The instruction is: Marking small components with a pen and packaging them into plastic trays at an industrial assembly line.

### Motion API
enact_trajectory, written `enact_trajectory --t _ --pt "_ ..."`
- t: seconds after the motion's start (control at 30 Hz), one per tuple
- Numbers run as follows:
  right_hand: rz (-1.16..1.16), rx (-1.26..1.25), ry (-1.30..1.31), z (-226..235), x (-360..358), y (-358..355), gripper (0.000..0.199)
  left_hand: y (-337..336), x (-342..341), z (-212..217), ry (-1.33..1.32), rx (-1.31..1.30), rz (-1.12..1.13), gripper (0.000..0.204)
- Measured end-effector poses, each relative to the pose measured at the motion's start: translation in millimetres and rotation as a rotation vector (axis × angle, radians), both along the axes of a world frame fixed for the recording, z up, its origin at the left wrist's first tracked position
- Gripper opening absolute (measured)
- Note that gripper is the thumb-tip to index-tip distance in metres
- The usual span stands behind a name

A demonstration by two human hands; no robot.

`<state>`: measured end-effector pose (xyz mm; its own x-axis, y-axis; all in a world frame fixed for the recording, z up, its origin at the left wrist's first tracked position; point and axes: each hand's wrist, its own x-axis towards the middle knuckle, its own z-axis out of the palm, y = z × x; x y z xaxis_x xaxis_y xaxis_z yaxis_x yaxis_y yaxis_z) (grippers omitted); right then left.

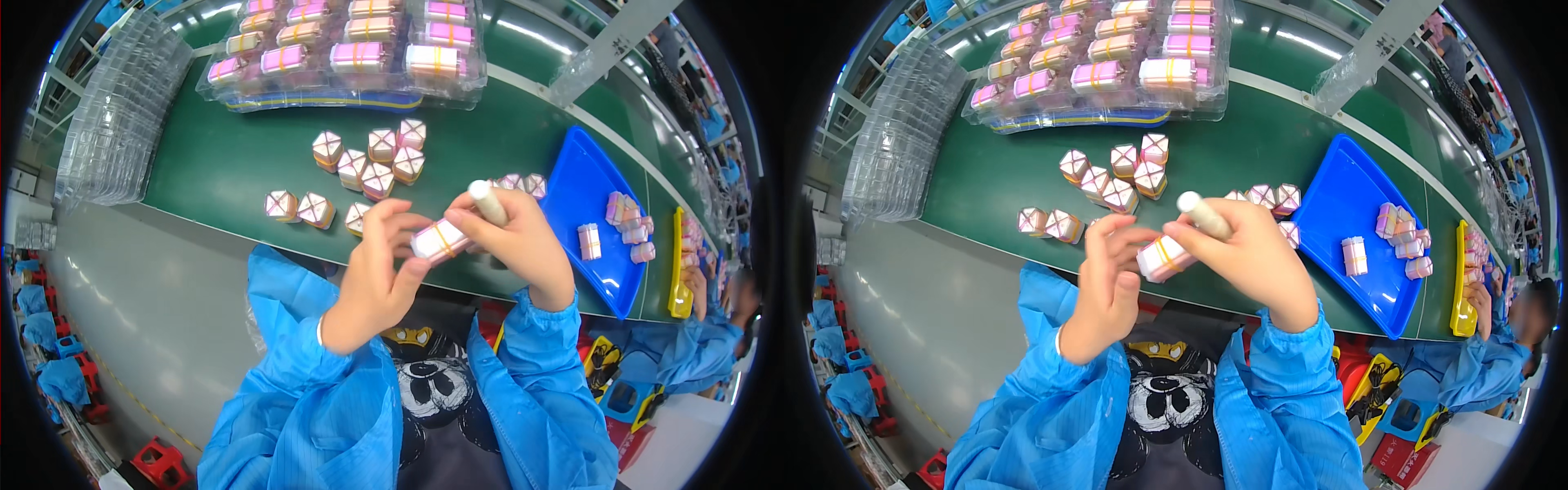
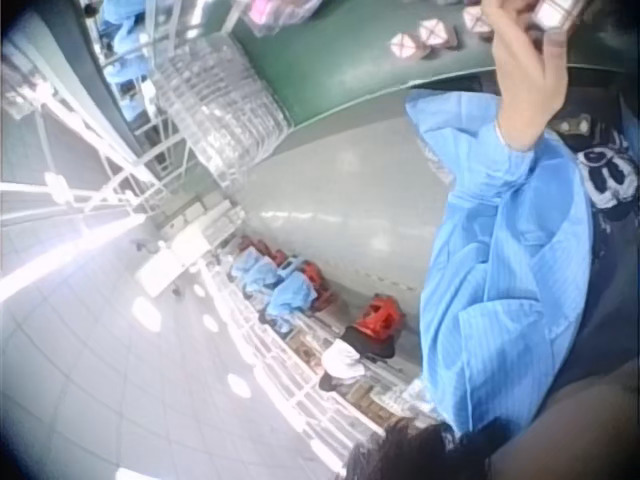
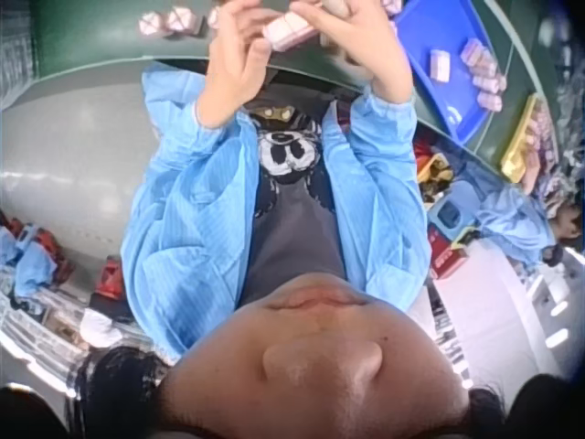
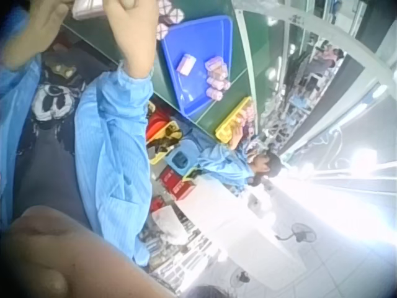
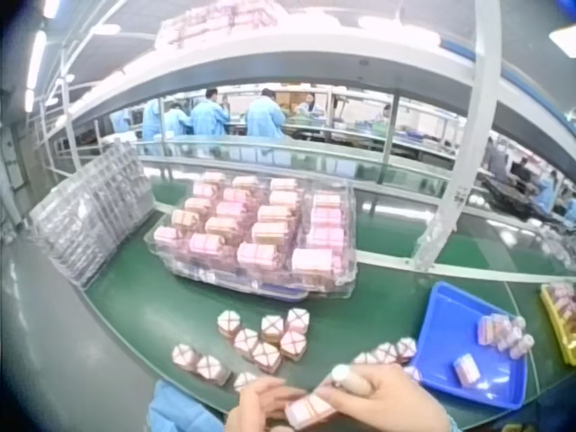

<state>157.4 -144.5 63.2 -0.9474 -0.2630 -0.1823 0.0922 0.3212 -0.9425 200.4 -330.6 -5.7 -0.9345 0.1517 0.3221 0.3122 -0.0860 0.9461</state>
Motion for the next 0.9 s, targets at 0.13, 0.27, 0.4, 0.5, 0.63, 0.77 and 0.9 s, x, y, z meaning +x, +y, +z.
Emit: enact_trajectory --t 0.13,0.27,0.4,0.5,0.63,0.77,0.9 --pt "-0.076 -0.081 0.046 -1 -4 8 0.024 -37 -14 24 0.371 -0.552 0.324 0.025" --pt "-0.096 0.109 0.285 -13 -12 0 0.024 -46 -57 33 0.41 -0.771 0.408 0.027" --pt "-0.022 0.404 0.438 -15 -18 -10 0.023 -36 -90 32 0.385 -0.982 0.299 0.045" --pt "-0.045 0.573 0.611 -19 -28 -21 0.024 -23 -97 30 0.39 -1.112 0.277 0.049" --pt "0.006 0.77 0.391 -17 -34 -24 0.026 -12 -98 21 0.401 -1.177 0.35 0.048" --pt "-0.061 0.686 0.56 -26 -32 -11 0.027 -14 -93 26 0.447 -1.074 0.385 0.044" --pt "-0.256 0.138 0.533 3 -13 7 0.023 -26 -62 63 0.53 -0.974 0.339 0.045"
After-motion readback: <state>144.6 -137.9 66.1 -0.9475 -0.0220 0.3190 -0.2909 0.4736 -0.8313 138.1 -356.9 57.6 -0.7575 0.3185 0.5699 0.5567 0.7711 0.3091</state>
